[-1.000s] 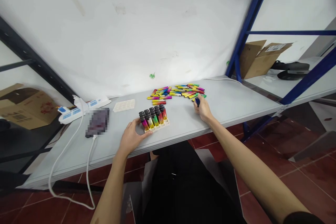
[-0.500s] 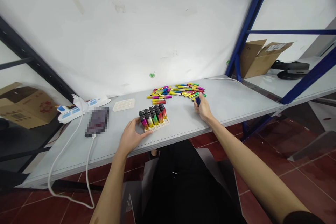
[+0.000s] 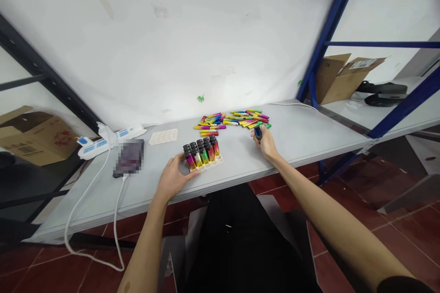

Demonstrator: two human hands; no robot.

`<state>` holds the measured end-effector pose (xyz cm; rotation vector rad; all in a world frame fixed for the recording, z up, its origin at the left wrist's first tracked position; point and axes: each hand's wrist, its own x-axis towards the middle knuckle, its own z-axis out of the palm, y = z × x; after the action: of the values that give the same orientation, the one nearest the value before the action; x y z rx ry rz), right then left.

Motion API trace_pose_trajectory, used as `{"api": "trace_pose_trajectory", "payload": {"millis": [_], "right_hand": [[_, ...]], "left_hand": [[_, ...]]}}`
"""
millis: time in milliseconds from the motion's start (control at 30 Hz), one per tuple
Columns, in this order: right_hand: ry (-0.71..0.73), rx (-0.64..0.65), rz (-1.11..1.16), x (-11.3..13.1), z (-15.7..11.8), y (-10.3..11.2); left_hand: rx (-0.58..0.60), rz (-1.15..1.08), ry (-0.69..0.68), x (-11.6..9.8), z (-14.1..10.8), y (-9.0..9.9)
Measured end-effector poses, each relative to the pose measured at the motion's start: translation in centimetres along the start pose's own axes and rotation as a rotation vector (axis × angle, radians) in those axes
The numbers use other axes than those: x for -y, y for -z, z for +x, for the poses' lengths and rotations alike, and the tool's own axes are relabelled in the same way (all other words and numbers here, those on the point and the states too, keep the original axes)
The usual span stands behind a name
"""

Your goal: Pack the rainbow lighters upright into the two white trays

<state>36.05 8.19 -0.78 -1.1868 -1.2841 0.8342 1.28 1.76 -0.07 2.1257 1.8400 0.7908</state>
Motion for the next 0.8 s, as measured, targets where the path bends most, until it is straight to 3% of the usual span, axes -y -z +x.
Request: {"api": "trace_pose_trajectory", "payload": {"millis": [100,267,367,567,800], "right_hand": [[0.069,0.025,-0.001,1.1,-0.7,-0.7],[0.222,0.310,-0.082,4.4,-1.9,-2.8],[0.228,0.411,-0.093,5.6,-2.2,-4.3],[0.208,0.336,-0.238,4.9,-2.3,-6.5],[0.267,0.386,-0.515,5.2,-2.8,-7.4]], "left_hand": [[0.006,0.004,-0.004,0.0,0.0,0.0],[0.010,-0.011,0.002,-0.3,-0.1,0.2],[0.006,-0.020,-0.008,-0.4,-0.1,0.2],[-0.004,-0.027,-0.024,-0.4,-0.1,0.2],[-0.002,-0.027,-0.020,-0.6,-0.2,0.3]]}}
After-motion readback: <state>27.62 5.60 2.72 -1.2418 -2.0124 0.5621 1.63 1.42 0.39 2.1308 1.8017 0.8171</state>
